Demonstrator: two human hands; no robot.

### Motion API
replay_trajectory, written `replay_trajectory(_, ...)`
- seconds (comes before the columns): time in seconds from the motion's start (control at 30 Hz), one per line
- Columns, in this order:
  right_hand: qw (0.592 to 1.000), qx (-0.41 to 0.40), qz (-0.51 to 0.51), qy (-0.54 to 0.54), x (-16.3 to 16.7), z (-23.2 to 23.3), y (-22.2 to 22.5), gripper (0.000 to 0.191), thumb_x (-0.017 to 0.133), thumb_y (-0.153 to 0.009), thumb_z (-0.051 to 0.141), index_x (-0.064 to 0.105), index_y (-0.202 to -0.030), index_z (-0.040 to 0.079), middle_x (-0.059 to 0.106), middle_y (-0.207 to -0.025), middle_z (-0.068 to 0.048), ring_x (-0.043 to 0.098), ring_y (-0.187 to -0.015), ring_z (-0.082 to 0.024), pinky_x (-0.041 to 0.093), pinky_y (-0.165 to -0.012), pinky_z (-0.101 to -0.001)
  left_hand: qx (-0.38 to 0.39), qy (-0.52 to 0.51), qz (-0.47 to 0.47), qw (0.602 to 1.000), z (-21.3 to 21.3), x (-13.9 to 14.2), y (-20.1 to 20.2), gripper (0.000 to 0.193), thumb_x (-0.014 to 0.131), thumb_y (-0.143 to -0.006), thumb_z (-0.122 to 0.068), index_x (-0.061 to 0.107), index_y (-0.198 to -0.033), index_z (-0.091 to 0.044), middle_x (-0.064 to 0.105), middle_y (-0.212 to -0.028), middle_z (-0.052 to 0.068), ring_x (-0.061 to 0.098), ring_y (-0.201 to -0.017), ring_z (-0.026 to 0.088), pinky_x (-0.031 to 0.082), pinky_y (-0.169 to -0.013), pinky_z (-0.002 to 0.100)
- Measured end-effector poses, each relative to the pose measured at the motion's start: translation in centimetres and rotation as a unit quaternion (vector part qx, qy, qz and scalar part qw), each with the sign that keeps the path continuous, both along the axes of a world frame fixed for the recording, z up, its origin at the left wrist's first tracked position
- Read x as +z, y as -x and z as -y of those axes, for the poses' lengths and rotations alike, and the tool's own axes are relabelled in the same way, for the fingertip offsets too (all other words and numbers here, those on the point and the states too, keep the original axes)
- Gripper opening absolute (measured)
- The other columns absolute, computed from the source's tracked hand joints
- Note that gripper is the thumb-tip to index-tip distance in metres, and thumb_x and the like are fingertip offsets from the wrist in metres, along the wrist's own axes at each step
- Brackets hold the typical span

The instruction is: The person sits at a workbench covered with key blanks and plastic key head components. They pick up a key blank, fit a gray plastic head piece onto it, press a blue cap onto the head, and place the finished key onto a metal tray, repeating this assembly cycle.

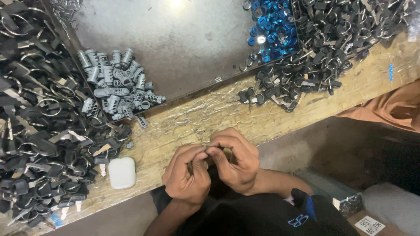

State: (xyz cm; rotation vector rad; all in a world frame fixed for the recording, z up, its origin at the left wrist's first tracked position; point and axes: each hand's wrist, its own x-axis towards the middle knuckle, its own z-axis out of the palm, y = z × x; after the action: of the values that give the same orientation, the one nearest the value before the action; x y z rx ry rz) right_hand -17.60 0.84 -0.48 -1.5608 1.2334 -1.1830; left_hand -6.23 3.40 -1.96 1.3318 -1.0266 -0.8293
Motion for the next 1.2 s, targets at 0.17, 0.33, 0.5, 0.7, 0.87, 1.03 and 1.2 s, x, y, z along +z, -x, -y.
replay_trajectory(0.17, 0.94, 0.045, 0.255, -0.221, -0.7, 1.0, 1.6, 0.04, 0.074, -0.095, -0.002, 0.052, -0.129, 0.002, 0.069, -0.098, -0.007, 0.064, -0.084, -0.006, 0.052, -0.072, -0.018, -0.11, -0.015, -0.117, 0.987, 0.9, -0.8, -0.9, 0.008, 0.056, -0.104, -0.002, 0.061, -0.101, 0.003, 0.062, -0.09, 0.006, 0.054, -0.063, 0.006, 0.044, -0.056, 0.02)
replay_trajectory(0.33, 0.981, 0.143, -0.048, -0.126, 0.4, 6.9, 5.9, 0.007, 0.073, -0.095, -0.002, 0.073, -0.102, -0.001, 0.076, -0.095, -0.008, 0.071, -0.083, -0.011, 0.056, -0.07, -0.0232, -0.143, -0.122, -0.196, 0.963, 0.8, -2.1, -1.1, 0.006, 0.058, -0.103, -0.001, 0.062, -0.099, 0.001, 0.055, -0.082, 0.001, 0.047, -0.066, 0.004, 0.038, -0.058, 0.019)
replay_trajectory(0.5, 0.926, 0.115, -0.346, 0.102, 2.6, 17.2, 8.2, 0.005, 0.076, -0.102, 0.001, 0.077, -0.107, 0.0, 0.073, -0.092, -0.01, 0.07, -0.078, -0.018, 0.052, -0.071, -0.0272, -0.087, -0.208, -0.217, 0.95, 1.2, -3.5, -0.8, 0.008, 0.063, -0.103, -0.004, 0.065, -0.096, 0.0, 0.051, -0.074, -0.001, 0.043, -0.061, 0.004, 0.034, -0.054, 0.02)
replay_trajectory(0.7, 0.859, 0.222, -0.415, 0.204, -0.5, 27.0, 6.6, 0.012, 0.078, -0.102, 0.002, 0.078, -0.115, 0.004, 0.073, -0.1, -0.012, 0.072, -0.083, -0.025, 0.055, -0.076, -0.0329, -0.09, -0.15, -0.13, 0.976, 1.6, -2.7, -1.5, 0.007, 0.064, -0.099, -0.003, 0.064, -0.093, 0.001, 0.06, -0.082, 0.003, 0.051, -0.064, 0.007, 0.042, -0.056, 0.023)
replay_trajectory(0.87, 0.819, 0.254, -0.442, 0.262, -0.7, 28.9, 4.9, 0.016, 0.077, -0.096, -0.001, 0.078, -0.111, 0.001, 0.071, -0.095, -0.012, 0.07, -0.086, -0.028, 0.055, -0.074, -0.0359, -0.09, -0.139, -0.104, 0.981, 1.9, -2.4, -1.4, 0.005, 0.065, -0.098, -0.002, 0.064, -0.094, 0.0, 0.063, -0.083, 0.006, 0.059, -0.069, 0.014, 0.048, -0.062, 0.027)
replay_trajectory(1.03, 0.846, 0.164, -0.486, 0.144, 0.5, 26.7, 4.0, 0.012, 0.085, -0.104, 0.012, 0.078, -0.105, 0.002, 0.072, -0.098, -0.012, 0.067, -0.078, -0.028, 0.052, -0.07, -0.0389, -0.09, -0.136, -0.094, 0.982, 1.9, -2.6, -1.3, 0.003, 0.066, -0.095, -0.002, 0.064, -0.094, -0.001, 0.065, -0.084, 0.006, 0.061, -0.069, 0.016, 0.05, -0.063, 0.028)
replay_trajectory(1.2, 0.853, 0.151, -0.46, 0.193, -3.2, 26.4, 4.6, 0.011, 0.082, -0.098, 0.009, 0.074, -0.097, 0.001, 0.069, -0.093, -0.015, 0.068, -0.086, -0.035, 0.052, -0.074, -0.0419, -0.081, -0.111, -0.084, 0.987, 1.8, -2.8, -1.2, 0.002, 0.064, -0.097, -0.002, 0.063, -0.095, -0.001, 0.065, -0.086, 0.007, 0.061, -0.071, 0.015, 0.05, -0.064, 0.028)
